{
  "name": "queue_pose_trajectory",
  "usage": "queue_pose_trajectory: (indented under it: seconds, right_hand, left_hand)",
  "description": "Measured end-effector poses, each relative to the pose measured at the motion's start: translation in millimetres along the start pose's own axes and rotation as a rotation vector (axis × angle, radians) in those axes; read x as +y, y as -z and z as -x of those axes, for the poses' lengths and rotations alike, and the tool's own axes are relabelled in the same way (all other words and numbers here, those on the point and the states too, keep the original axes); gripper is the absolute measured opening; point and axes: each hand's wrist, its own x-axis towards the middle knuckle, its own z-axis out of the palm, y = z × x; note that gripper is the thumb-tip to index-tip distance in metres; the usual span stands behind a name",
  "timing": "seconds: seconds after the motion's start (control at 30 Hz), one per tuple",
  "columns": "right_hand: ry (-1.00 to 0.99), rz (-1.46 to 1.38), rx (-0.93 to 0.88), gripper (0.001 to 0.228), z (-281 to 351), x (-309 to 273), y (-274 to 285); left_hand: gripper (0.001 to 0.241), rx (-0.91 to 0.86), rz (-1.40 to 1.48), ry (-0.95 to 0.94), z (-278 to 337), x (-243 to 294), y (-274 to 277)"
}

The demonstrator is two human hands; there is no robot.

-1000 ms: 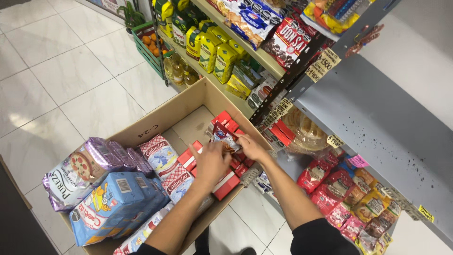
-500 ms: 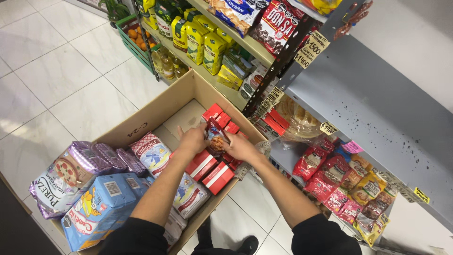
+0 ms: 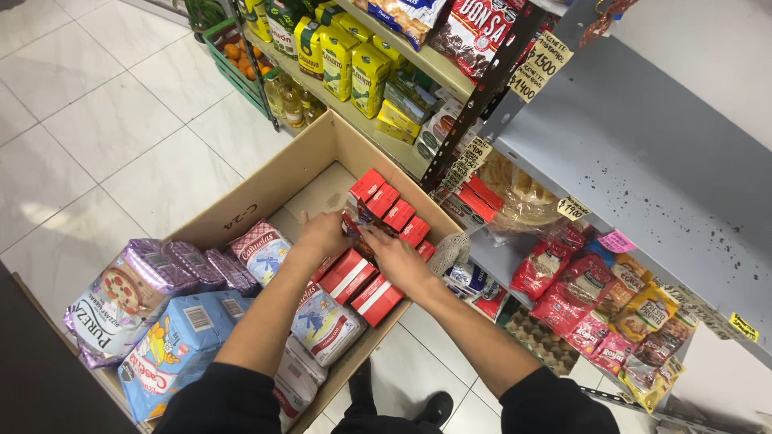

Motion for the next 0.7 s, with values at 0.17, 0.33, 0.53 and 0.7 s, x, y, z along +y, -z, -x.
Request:
queue_pose_trajectory:
  seconds: [0.17,0.33,0.53,0.7]
  right_hand:
    - [-0.048,-0.029,-0.026,0.063,-21,25,-21]
    - [-0.090,-0.103,-0.028,0.066,-16,22,-25]
    - [-0.116,-0.113,-0.039,0.066,-14,11,-24]
    - [-0.142,-0.132,-0.033,0.070,-20,31,-44]
  left_hand:
    - [0.055,-0.013,0.065,0.020,12,9,23]
    - [0.044,0.038,0.044,-0.035,6,8,14]
    - [0.044,0.062,-0.071,0.039,-4,11,4]
    - [0.027,0.129,-0.031,-0.168,-2,9,10]
